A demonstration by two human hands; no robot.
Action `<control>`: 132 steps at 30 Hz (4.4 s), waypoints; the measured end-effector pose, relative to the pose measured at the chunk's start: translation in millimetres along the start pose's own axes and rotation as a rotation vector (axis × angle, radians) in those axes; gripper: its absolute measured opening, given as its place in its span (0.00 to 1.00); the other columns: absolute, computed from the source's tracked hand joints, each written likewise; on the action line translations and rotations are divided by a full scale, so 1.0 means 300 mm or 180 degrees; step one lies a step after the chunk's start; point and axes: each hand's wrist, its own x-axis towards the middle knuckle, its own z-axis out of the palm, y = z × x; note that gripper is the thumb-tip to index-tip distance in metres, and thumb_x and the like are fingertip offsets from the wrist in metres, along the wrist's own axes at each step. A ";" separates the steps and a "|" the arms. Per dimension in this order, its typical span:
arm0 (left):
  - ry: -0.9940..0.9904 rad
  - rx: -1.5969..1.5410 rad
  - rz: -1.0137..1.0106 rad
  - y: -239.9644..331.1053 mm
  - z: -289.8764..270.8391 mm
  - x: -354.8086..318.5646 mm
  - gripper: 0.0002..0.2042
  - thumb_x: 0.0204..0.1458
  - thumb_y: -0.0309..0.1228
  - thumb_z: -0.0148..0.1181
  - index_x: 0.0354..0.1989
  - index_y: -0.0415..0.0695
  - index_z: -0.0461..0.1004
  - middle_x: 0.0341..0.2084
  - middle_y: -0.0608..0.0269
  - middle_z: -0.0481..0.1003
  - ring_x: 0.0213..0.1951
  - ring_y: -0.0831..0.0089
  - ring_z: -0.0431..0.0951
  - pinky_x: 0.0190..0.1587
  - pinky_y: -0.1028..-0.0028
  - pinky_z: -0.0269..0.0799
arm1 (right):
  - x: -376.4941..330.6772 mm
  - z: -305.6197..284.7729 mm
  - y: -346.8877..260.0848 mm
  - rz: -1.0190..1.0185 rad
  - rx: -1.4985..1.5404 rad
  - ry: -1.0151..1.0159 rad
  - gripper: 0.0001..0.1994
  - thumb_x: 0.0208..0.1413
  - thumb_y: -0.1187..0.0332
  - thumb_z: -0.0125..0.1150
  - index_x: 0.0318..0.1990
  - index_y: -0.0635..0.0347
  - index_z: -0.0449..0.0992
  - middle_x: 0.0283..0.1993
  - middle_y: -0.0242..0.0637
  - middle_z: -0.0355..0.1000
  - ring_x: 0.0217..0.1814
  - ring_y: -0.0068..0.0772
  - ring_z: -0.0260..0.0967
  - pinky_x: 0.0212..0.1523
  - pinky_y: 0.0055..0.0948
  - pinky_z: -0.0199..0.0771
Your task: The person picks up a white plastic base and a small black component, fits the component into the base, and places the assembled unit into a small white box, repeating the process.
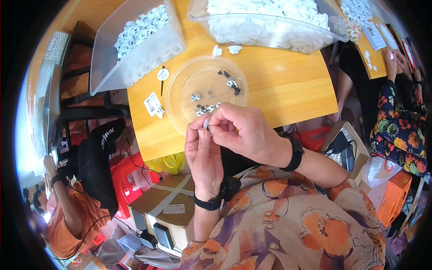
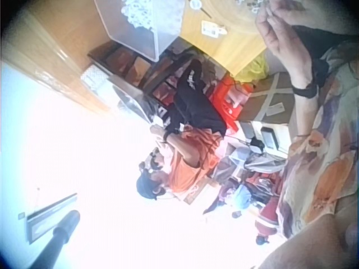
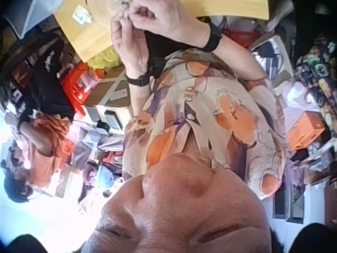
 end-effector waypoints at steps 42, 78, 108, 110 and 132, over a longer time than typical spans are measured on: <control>-0.0193 0.0289 0.0168 0.294 0.022 0.210 0.23 0.61 0.41 0.47 0.58 0.36 0.60 0.58 0.48 0.63 0.57 0.65 0.67 0.57 0.69 0.66 | 0.086 -0.288 0.094 0.0115 -0.1654 0.0495 0.07 0.52 0.73 0.56 0.39 0.64 0.74 0.24 0.44 0.72 0.26 0.44 0.72 0.28 0.36 0.70; -0.0184 -0.0933 0.0004 0.081 -0.005 -0.053 0.16 0.60 0.27 0.50 0.56 0.37 0.66 0.47 0.58 0.73 0.47 0.73 0.75 0.53 0.74 0.70 | -0.008 -0.020 -0.139 -0.1001 -0.0770 0.0016 0.07 0.53 0.74 0.57 0.39 0.62 0.74 0.33 0.40 0.73 0.31 0.39 0.71 0.31 0.29 0.72; -0.0087 -0.0655 0.0233 0.100 -0.071 -0.069 0.18 0.59 0.26 0.52 0.57 0.38 0.66 0.44 0.64 0.74 0.38 0.80 0.72 0.42 0.79 0.69 | 0.006 0.061 -0.160 0.0933 0.1062 -0.0382 0.09 0.59 0.71 0.55 0.41 0.69 0.74 0.30 0.35 0.75 0.27 0.16 0.69 0.25 0.15 0.67; -0.0059 -0.0761 0.0237 0.100 -0.083 -0.068 0.18 0.59 0.28 0.52 0.58 0.38 0.66 0.43 0.64 0.74 0.38 0.80 0.73 0.42 0.80 0.70 | 0.012 0.065 -0.157 0.0937 0.1020 -0.0387 0.09 0.60 0.71 0.55 0.41 0.69 0.74 0.30 0.34 0.75 0.27 0.16 0.69 0.26 0.15 0.68; -0.0121 -0.1019 -0.0080 0.091 -0.147 0.008 0.20 0.61 0.31 0.50 0.60 0.41 0.61 0.44 0.66 0.72 0.40 0.80 0.72 0.47 0.80 0.67 | 0.224 -0.079 0.092 -0.0918 -0.4229 -0.0532 0.06 0.44 0.72 0.54 0.22 0.63 0.75 0.27 0.46 0.68 0.32 0.45 0.69 0.35 0.40 0.64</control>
